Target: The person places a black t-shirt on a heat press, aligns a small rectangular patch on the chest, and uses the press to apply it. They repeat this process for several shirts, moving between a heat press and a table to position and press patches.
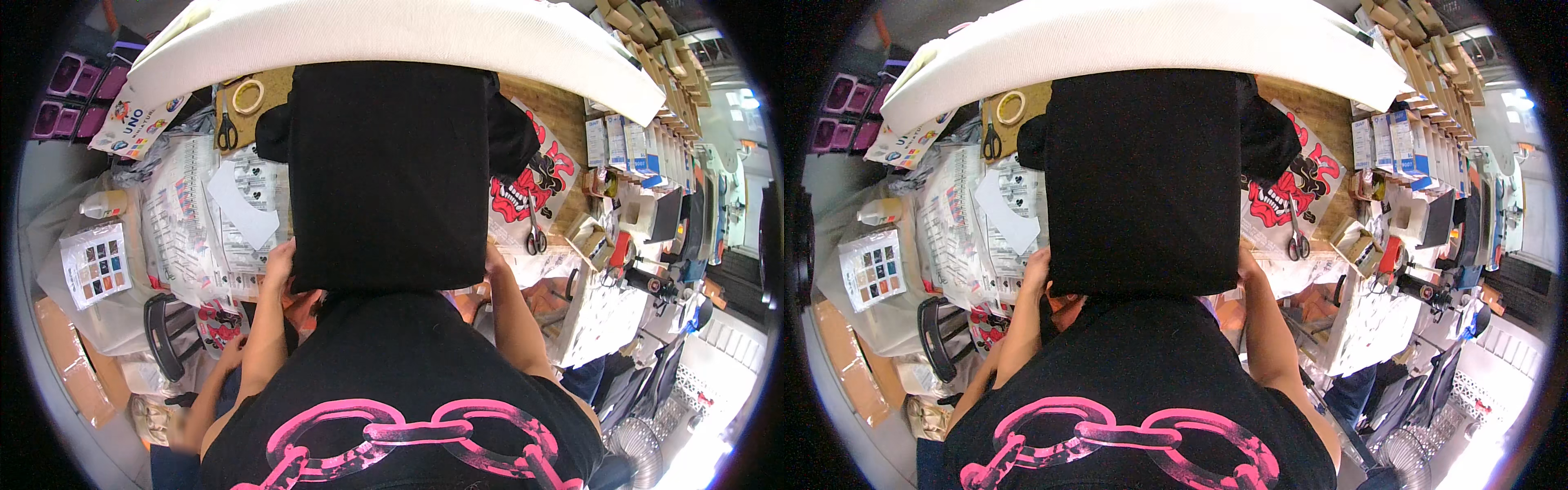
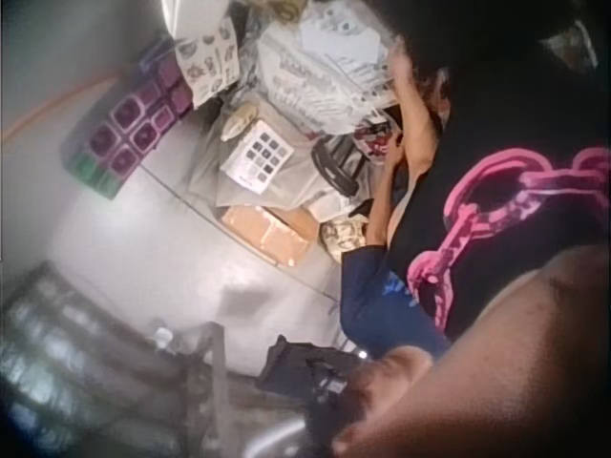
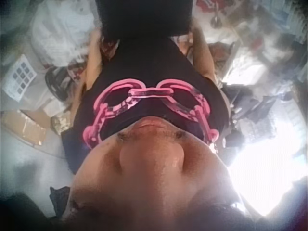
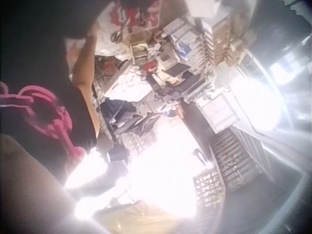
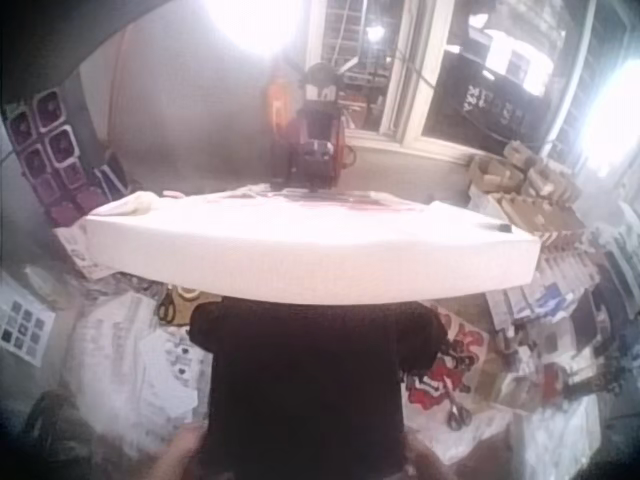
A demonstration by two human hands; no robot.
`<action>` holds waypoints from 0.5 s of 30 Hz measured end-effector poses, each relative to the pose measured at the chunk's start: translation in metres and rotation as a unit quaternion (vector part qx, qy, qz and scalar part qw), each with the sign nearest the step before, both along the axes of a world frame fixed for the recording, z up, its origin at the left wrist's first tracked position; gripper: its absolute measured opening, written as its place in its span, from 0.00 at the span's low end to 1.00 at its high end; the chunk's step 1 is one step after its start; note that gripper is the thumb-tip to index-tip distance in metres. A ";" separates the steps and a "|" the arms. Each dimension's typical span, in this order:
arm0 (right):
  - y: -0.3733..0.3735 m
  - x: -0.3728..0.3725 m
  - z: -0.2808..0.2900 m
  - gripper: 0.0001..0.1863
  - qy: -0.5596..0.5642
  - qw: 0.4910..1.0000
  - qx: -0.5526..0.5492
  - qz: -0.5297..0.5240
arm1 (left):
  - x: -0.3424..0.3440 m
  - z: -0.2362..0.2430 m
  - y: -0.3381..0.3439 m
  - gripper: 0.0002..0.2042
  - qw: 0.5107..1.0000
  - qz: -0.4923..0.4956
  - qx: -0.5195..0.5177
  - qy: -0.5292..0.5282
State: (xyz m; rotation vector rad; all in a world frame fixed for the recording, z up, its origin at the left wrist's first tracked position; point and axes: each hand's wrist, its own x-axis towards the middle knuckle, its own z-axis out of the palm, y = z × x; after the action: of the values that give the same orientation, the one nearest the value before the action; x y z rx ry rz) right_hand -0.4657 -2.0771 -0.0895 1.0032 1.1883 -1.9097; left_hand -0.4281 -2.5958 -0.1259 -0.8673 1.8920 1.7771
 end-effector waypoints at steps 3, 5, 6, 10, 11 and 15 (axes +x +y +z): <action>0.000 0.006 -0.004 0.25 -0.004 0.999 0.044 0.022 | -0.007 -0.015 -0.003 0.19 0.996 -0.067 -0.020 -0.049; -0.002 -0.007 0.006 0.28 0.014 0.999 0.033 -0.005 | -0.030 -0.001 0.005 0.19 0.990 -0.078 -0.011 -0.120; -0.007 -0.026 0.023 0.30 0.014 0.999 -0.010 -0.042 | -0.041 0.000 -0.001 0.20 0.986 -0.054 0.026 -0.154; -0.012 -0.111 0.037 0.45 0.128 0.981 -0.081 -0.123 | -0.137 0.009 -0.002 0.31 0.960 0.043 0.235 -0.149; -0.009 -0.132 0.036 0.44 0.148 0.974 -0.091 -0.143 | -0.169 0.027 0.008 0.35 0.944 0.061 0.306 -0.104; 0.052 -0.194 -0.015 0.29 0.423 0.857 -0.014 -0.293 | -0.230 0.005 -0.024 0.37 0.922 0.152 0.333 0.123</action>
State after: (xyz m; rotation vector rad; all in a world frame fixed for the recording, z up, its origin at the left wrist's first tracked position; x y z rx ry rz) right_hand -0.6595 -2.0246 -0.1046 0.5046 1.3866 -3.0334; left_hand -0.6585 -2.6199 -0.1209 -0.7164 1.1473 2.5916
